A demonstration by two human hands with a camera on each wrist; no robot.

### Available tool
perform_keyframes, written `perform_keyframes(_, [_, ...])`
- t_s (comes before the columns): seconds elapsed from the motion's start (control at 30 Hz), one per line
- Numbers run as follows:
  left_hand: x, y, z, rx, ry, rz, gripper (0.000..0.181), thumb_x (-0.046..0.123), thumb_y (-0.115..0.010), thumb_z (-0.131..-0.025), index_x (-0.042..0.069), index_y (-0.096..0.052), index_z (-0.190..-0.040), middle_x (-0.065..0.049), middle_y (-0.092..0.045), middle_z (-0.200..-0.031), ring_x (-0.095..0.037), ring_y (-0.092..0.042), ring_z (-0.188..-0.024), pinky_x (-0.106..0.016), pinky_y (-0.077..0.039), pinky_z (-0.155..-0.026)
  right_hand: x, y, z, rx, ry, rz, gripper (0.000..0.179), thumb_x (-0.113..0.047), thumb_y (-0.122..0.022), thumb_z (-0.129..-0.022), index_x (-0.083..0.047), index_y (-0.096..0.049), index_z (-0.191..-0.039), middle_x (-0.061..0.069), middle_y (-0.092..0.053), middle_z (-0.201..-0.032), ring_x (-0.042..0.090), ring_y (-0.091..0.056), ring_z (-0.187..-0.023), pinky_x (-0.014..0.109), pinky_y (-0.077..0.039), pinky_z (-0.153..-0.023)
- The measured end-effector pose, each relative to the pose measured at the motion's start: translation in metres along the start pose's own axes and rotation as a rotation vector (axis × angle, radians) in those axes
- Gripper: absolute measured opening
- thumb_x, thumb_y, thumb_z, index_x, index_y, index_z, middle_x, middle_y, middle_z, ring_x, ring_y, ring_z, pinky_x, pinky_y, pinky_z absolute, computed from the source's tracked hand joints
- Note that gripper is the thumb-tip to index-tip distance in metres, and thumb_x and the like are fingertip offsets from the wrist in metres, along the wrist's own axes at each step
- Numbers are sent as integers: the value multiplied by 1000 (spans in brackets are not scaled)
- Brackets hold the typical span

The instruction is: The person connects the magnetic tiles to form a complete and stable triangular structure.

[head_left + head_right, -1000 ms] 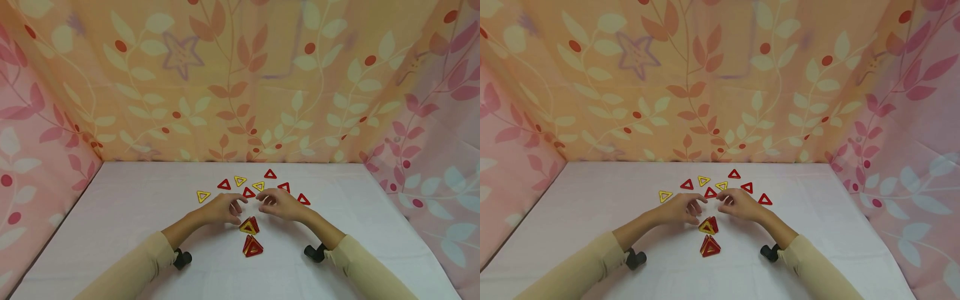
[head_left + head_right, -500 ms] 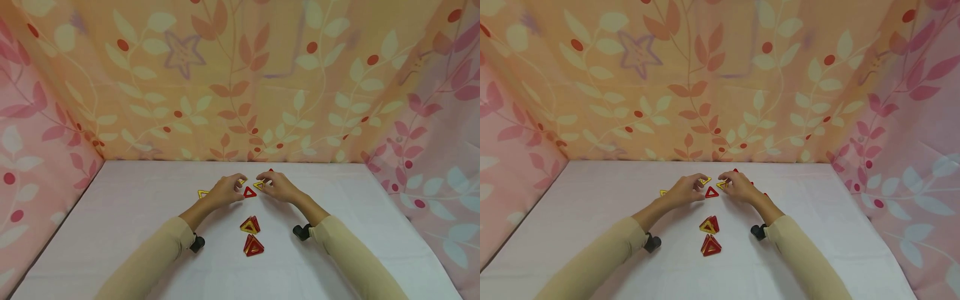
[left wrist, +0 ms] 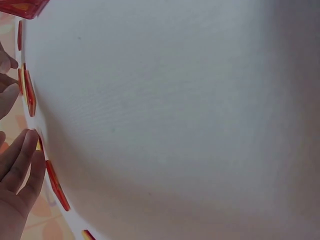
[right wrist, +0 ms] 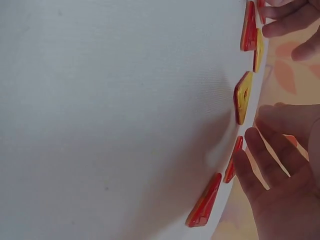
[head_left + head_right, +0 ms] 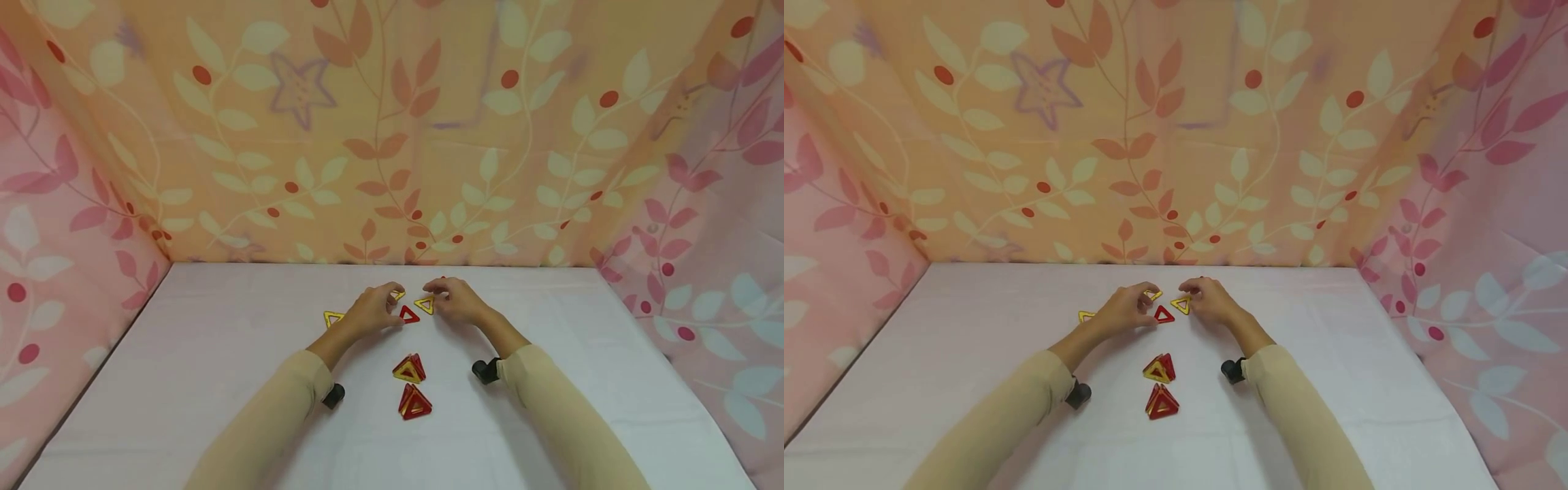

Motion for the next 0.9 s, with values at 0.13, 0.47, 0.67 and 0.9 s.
perform_keyframes(0.13, [-3, -5, -2, -14, 4, -34, 61, 17, -85, -80, 10, -57, -133, -9, -69, -108, -20, -61, -94, -39, -51, -86, 5, -3, -1, 3, 0, 6, 39, 13, -52, -84, 5, -67, -118, 17, -69, -115, 31, -61, -106, 49, -49, -95])
perform_keyframes(0.47, [1, -11, -4, -17, 12, -95, 58, 13, -81, -83, 11, -56, -136, -6, -69, -105, -23, -60, -101, -45, -45, -94, 10, -12, 0, -57, -61, 0, 42, 11, -54, -85, 0, -66, -124, 12, -67, -123, 30, -58, -120, 50, -40, -107])
perform_keyframes(0.67, [-1, -10, -5, -2, 11, -74, 56, 9, -81, -83, 9, -57, -134, -6, -70, -103, -23, -61, -101, -44, -46, -93, 8, -15, -1, -75, -56, 29, 41, 11, -56, -84, 1, -67, -122, 12, -68, -118, 29, -60, -116, 49, -44, -104])
perform_keyframes(0.9, [-2, -10, -6, 8, 20, -54, 55, 6, -79, -83, 9, -58, -133, -6, -72, -102, -25, -59, -103, -45, -44, -95, 5, -16, 0, -80, -59, 82, 37, 9, -62, -84, -1, -70, -119, 10, -68, -115, 29, -61, -114, 50, -46, -101])
Point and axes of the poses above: each hand's wrist, its own z-axis away from the middle knuckle, its own y-axis out of the back of the hand, x = y × z, the point moved 7 cm from there along -z, towards the middle knuckle
